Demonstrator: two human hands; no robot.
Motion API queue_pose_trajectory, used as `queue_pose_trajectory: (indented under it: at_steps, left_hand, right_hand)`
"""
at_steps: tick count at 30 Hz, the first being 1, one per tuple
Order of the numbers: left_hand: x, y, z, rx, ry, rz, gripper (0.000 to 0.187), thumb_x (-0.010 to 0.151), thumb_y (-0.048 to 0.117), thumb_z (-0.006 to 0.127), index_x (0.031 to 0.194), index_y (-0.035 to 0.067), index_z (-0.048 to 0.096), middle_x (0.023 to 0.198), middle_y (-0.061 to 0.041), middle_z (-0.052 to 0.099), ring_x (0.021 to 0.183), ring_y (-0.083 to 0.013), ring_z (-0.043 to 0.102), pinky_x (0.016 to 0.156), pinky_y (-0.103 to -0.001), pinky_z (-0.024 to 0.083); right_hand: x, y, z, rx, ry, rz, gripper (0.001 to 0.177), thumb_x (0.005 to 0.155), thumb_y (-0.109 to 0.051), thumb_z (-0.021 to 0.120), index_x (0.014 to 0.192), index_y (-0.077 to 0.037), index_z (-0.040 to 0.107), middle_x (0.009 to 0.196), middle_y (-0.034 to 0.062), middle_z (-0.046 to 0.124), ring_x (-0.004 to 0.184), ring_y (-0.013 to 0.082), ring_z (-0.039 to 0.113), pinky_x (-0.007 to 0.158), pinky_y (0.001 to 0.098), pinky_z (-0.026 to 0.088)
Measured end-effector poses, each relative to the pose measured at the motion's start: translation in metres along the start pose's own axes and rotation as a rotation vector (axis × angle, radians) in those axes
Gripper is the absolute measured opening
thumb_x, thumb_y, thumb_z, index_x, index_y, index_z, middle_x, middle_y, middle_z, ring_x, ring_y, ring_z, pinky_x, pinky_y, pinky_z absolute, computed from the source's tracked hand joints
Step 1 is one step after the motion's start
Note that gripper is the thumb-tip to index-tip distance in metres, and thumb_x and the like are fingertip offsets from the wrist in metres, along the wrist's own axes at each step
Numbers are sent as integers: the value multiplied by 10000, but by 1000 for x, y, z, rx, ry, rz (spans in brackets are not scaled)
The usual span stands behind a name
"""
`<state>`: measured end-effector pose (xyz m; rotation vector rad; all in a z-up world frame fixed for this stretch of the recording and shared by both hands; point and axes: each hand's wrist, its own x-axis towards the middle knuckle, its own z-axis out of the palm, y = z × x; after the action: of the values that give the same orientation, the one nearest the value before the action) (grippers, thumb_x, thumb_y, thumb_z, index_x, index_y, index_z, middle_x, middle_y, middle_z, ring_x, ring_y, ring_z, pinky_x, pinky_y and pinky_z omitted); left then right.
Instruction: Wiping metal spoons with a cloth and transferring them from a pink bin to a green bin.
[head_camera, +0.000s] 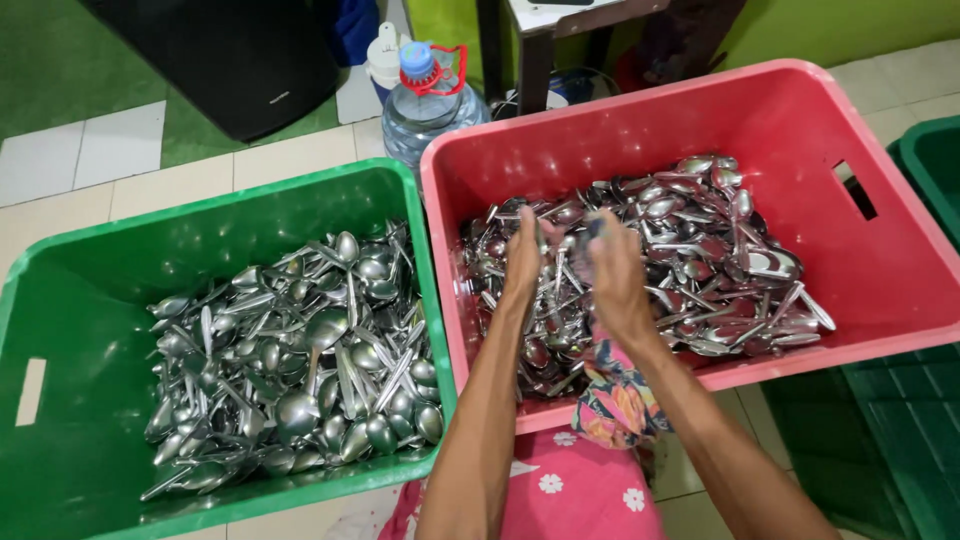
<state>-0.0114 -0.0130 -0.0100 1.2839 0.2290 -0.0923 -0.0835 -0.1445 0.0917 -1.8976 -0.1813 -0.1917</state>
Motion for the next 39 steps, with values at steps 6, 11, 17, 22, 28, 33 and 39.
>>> queue_pose_trajectory:
  at_steps: [6, 11, 17, 22, 28, 33, 39]
  left_hand:
    - [-29, 50, 9, -478, 62, -25, 457, 1089, 500, 430, 1025, 55, 511, 1381, -230, 604, 1222, -343, 636, 1045, -489, 506]
    - [43, -22, -38, -622, 263, -70, 440, 1066, 457, 492, 1031, 22, 431, 1245, -260, 597, 1153, -410, 635, 1038, -548, 508]
    - [34, -3, -36, -705, 310, -92, 430, 1022, 315, 601, 1154, -65, 451, 981, -189, 646, 875, -332, 731, 886, -529, 634]
    - [7, 21, -26, -506, 91, -48, 395, 1081, 246, 459, 1382, -10, 451, 1074, -172, 704, 782, -189, 721, 693, -311, 668]
    - [-17, 43, -17, -257, 109, 41, 446, 1117, 331, 338, 1428, 51, 492, 1086, -168, 723, 561, -34, 529, 389, -145, 364]
    - [-39, 48, 25, -275, -22, -172, 403, 990, 409, 610, 1224, 86, 661, 1128, -158, 694, 754, -137, 559, 471, -200, 371]
    - [-29, 15, 16, -79, -205, -248, 350, 979, 416, 530, 943, 87, 643, 744, -70, 598, 592, -102, 534, 397, -128, 278]
  right_hand:
    - [-6, 20, 27, -380, -350, -339, 541, 1027, -172, 409, 1524, 41, 427, 1294, 296, 501, 1128, 442, 585, 967, 545, 495]
    - [-27, 5, 18, -444, -557, -136, 707, 878, -65, 559, 1559, -103, 375, 1283, 258, 516, 1024, 469, 669, 876, 574, 578]
    - [-26, 66, 25, -439, -459, -5, 421, 939, -147, 524, 1344, -39, 498, 1094, 276, 646, 957, 508, 698, 790, 592, 554]
    - [-24, 35, 14, -388, -334, 77, 275, 994, -308, 573, 1134, -72, 560, 914, 258, 720, 882, 458, 725, 720, 558, 518]
    - [-19, -32, 7, -225, 27, 135, 507, 1094, -454, 319, 1151, -19, 572, 848, 288, 680, 899, 504, 682, 826, 624, 482]
    - [-11, 14, 22, -433, -31, -358, 339, 1053, -137, 513, 1340, -24, 654, 1035, 190, 545, 932, 388, 668, 832, 493, 599]
    - [1, 28, 15, -349, 189, -245, 255, 1036, -17, 517, 1254, -3, 648, 1023, 201, 510, 919, 354, 620, 813, 454, 570]
